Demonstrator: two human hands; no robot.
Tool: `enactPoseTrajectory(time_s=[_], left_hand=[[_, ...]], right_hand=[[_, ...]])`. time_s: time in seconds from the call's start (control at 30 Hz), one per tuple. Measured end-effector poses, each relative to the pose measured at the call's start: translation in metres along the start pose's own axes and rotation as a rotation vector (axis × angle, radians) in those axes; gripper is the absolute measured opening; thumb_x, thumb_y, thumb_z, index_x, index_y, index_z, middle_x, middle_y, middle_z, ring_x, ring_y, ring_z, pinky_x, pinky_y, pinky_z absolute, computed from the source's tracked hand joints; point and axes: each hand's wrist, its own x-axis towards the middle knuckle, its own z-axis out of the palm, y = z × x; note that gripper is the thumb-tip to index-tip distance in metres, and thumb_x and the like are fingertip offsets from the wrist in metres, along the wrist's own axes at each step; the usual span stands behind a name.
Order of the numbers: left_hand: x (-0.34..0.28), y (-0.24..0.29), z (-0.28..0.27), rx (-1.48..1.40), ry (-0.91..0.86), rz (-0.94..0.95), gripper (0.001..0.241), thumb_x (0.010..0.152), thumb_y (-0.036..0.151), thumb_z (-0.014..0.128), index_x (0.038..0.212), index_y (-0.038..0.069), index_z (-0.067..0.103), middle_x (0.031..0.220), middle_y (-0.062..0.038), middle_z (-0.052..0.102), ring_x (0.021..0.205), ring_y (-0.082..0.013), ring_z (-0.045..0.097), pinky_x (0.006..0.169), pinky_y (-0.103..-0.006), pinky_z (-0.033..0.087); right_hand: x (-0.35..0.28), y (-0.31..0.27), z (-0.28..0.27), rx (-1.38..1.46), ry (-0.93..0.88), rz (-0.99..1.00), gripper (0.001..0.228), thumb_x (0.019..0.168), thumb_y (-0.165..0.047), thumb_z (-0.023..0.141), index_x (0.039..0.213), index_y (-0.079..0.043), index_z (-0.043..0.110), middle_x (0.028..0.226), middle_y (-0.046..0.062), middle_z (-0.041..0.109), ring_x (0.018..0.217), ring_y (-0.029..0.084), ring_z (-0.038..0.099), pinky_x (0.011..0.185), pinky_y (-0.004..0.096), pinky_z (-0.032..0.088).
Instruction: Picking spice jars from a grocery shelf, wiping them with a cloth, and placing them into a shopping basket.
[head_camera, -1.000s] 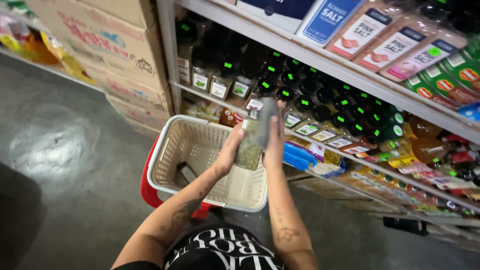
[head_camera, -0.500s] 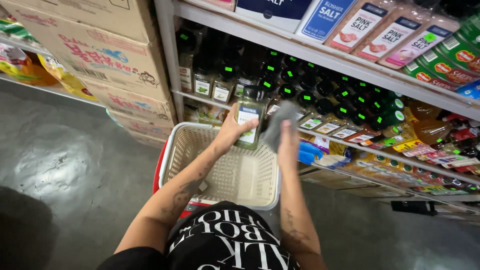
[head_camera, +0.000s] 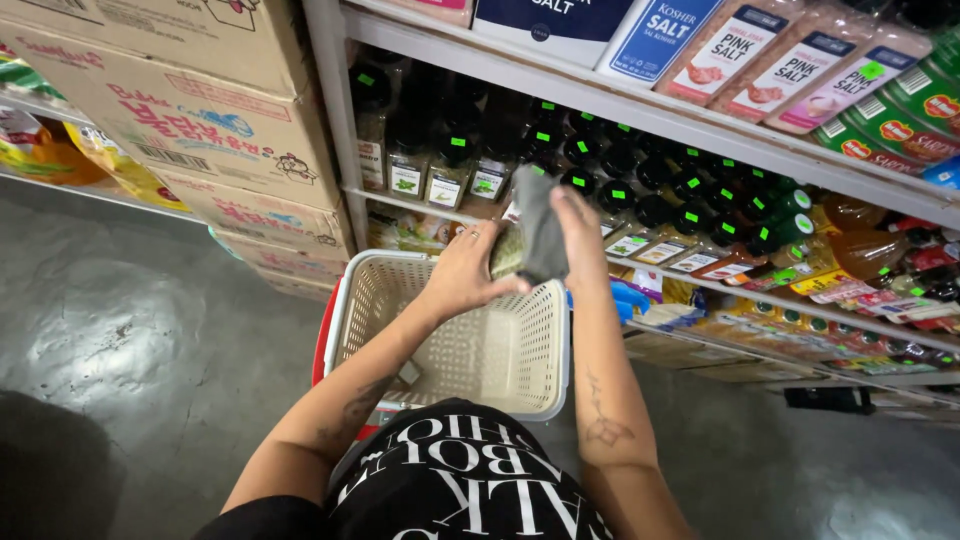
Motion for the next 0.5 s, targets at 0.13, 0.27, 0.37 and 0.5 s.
enactPoseTrajectory(time_s=[0.13, 0.27, 0.37, 0.5], left_hand=[[0.004, -0.041, 0.053, -0.406, 0.024, -0.28, 0.096, 0.087, 0.075, 0.054, 0.14, -0.004, 0.043, 0.124, -0.024, 0.062, 0.12, -0.0348, 0.059, 0.105, -0.0442, 0.045], [0.013, -0.057, 0.062, -0.931, 0.135, -0.575, 0.09, 0.105, 0.071, 0.026, 0.138, -0.01, 0.046, 0.128, -0.026, 0.058, 0.119, -0.0347, 0.054, 0.102, -0.0455, 0.045], [0.026, -0.064, 0.068, -0.919, 0.221, -0.515, 0.088, 0.107, 0.069, 0.023, 0.14, -0.009, 0.047, 0.138, -0.023, 0.053, 0.128, -0.0313, 0.049, 0.109, -0.0416, 0.039], [0.019, -0.008, 0.055, -0.697, 0.124, -0.504, 0.085, 0.103, 0.066, 0.021, 0.136, -0.005, 0.054, 0.131, -0.024, 0.062, 0.122, -0.0322, 0.057, 0.108, -0.0404, 0.042]], right_hand=[[-0.025, -0.019, 0.037, 0.393, 0.077, -0.134, 0.064, 0.095, -0.041, 0.067, 0.147, -0.011, 0.045, 0.138, 0.005, 0.057, 0.116, 0.017, 0.063, 0.094, 0.036, 0.053], [-0.057, 0.055, 0.058, 0.119, 0.201, -0.138, 0.079, 0.099, -0.05, 0.054, 0.162, -0.011, 0.026, 0.152, 0.016, 0.047, 0.132, 0.027, 0.054, 0.104, 0.041, 0.048], [-0.051, 0.096, 0.048, -0.347, 0.267, -0.39, 0.09, 0.099, -0.05, 0.062, 0.163, -0.002, 0.021, 0.161, 0.027, 0.031, 0.145, 0.041, 0.035, 0.116, 0.047, 0.034], [-0.005, 0.015, 0.019, -0.288, 0.316, -0.343, 0.075, 0.104, -0.053, 0.055, 0.155, 0.0, 0.039, 0.17, 0.018, 0.021, 0.151, 0.032, 0.037, 0.121, 0.042, 0.036]])
